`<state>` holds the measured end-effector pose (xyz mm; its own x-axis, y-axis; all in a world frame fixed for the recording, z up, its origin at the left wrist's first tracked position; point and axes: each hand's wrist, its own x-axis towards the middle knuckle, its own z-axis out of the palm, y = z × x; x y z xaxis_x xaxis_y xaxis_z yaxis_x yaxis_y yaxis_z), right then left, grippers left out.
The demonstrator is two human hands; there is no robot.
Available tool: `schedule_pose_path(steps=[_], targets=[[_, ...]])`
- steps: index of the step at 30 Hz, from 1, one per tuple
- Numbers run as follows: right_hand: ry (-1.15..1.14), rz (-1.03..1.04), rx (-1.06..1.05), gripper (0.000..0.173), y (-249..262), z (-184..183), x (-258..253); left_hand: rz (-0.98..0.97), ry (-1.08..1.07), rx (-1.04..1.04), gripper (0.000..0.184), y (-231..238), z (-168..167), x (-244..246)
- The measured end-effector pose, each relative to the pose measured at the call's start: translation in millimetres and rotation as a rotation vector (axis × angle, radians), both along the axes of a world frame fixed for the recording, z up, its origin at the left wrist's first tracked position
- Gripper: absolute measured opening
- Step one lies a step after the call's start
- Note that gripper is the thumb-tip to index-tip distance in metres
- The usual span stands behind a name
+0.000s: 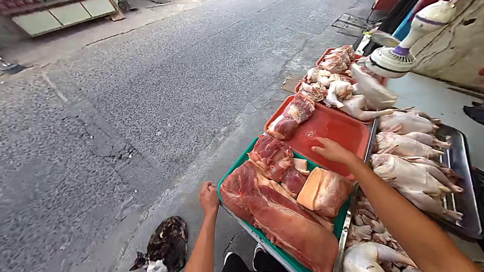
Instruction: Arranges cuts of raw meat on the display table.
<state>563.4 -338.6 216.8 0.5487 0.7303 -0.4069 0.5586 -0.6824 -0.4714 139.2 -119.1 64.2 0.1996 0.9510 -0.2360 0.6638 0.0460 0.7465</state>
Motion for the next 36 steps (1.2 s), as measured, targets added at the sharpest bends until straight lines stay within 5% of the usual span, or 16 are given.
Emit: schedule_pose_path(steps=[4,10,14,19,21,25,30,32,36], targets=[[0.036,-0.118,0.100,0.067,72.8,-22.4,19.2,0.004,-0.081,0.004,0.037,-1.7,-2.5,0.0],[0.243,-0.805,0.484,0.071,129.5,-69.8,73.0,0.023,-0.102,0.041,0.037,-1.3,-7.3,1.8],[0.090,-0.676,0.488,0.095,158.6,-85.3,72.3,0.028,-0.105,0.055,0.038,-1.9,-10.5,1.7],[-0.115,-0.616,0.333,0.057,160.7,-80.2,89.6,0.022,-0.093,0.060,0.038,-4.7,-11.5,-2.1],[-0.093,-0.758,0.412,0.055,156.5,-74.8,106.8,0.015,-0.100,0.056,0.038,-5.0,-11.0,-3.0],[0.084,-0.906,0.693,0.086,152.0,-101.9,147.6,0.035,-0.119,0.059,0.038,-3.7,-14.7,-4.6],[0.299,-1.041,0.777,0.071,160.4,-98.5,160.7,0.057,-0.112,0.045,0.037,-7.1,-14.3,-4.9],[0.373,-1.032,0.722,0.063,166.5,-94.7,166.5,0.051,-0.104,0.049,0.038,-6.8,-12.9,-3.9],[0.244,-0.741,0.600,0.075,179.7,-83.4,153.8,0.036,-0.082,0.073,0.038,-6.6,-11.1,-5.1]])
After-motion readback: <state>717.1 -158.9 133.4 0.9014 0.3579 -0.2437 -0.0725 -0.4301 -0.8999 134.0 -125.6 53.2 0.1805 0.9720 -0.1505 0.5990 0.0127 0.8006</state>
